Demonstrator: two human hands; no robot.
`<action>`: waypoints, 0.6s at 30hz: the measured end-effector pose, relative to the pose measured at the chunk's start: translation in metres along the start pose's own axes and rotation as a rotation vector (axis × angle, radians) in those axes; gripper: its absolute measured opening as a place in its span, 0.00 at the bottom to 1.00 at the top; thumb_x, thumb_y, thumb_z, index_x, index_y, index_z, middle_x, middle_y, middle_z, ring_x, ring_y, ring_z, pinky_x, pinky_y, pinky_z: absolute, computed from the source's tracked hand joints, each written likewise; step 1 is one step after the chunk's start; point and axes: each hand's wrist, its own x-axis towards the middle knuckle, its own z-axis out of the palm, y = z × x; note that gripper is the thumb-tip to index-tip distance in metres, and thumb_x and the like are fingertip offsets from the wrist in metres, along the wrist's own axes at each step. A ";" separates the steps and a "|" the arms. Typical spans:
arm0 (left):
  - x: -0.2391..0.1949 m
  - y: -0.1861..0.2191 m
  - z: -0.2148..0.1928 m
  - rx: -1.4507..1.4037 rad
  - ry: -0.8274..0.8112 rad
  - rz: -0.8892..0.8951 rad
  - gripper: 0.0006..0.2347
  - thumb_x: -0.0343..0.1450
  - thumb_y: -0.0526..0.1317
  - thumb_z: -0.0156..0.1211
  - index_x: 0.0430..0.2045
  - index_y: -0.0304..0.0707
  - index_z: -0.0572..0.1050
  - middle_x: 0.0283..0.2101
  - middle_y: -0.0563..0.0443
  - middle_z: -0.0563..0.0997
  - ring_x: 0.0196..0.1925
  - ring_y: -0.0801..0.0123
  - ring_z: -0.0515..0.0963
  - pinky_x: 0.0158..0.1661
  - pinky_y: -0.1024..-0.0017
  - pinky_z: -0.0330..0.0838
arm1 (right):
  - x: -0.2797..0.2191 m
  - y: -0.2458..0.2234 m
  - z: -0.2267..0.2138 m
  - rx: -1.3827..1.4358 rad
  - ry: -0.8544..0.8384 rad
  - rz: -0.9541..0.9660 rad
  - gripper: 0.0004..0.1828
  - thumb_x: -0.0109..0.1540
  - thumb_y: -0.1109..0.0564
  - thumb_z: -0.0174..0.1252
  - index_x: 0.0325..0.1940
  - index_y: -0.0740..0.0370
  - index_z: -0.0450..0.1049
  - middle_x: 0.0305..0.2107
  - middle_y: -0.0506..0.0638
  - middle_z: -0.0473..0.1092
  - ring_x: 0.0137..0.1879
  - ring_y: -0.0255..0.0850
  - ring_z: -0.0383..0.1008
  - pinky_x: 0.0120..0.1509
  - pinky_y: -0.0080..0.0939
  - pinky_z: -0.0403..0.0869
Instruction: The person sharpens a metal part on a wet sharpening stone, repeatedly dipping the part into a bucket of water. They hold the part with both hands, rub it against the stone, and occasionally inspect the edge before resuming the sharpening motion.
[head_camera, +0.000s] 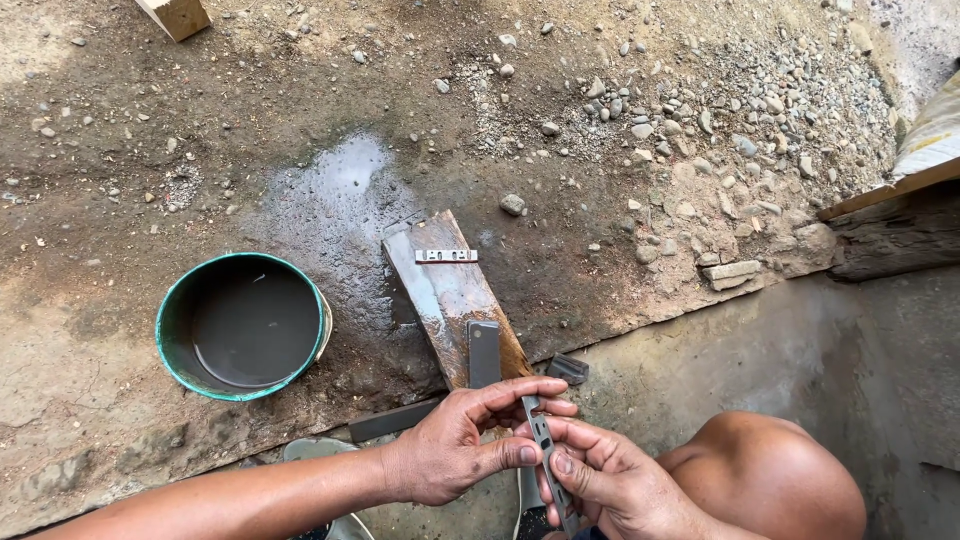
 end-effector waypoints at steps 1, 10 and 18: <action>0.000 0.000 0.000 0.014 0.001 -0.013 0.27 0.75 0.42 0.61 0.70 0.36 0.62 0.65 0.45 0.76 0.63 0.70 0.76 0.65 0.67 0.70 | 0.000 0.000 -0.001 -0.003 -0.001 0.002 0.29 0.65 0.54 0.57 0.70 0.63 0.64 0.43 0.45 0.75 0.39 0.32 0.76 0.43 0.35 0.78; 0.000 0.015 -0.051 -0.026 0.447 0.112 0.15 0.76 0.37 0.57 0.57 0.33 0.72 0.43 0.48 0.82 0.47 0.69 0.84 0.52 0.70 0.78 | 0.002 -0.008 -0.020 -0.462 0.136 -0.107 0.31 0.65 0.50 0.53 0.72 0.60 0.63 0.53 0.49 0.74 0.58 0.35 0.74 0.57 0.38 0.73; -0.069 -0.002 -0.239 -0.001 0.851 -0.014 0.09 0.78 0.39 0.53 0.49 0.37 0.74 0.34 0.54 0.78 0.34 0.74 0.76 0.38 0.73 0.73 | 0.012 0.010 -0.092 -0.327 0.063 -0.073 0.29 0.66 0.53 0.49 0.72 0.64 0.61 0.50 0.54 0.73 0.53 0.40 0.74 0.53 0.42 0.73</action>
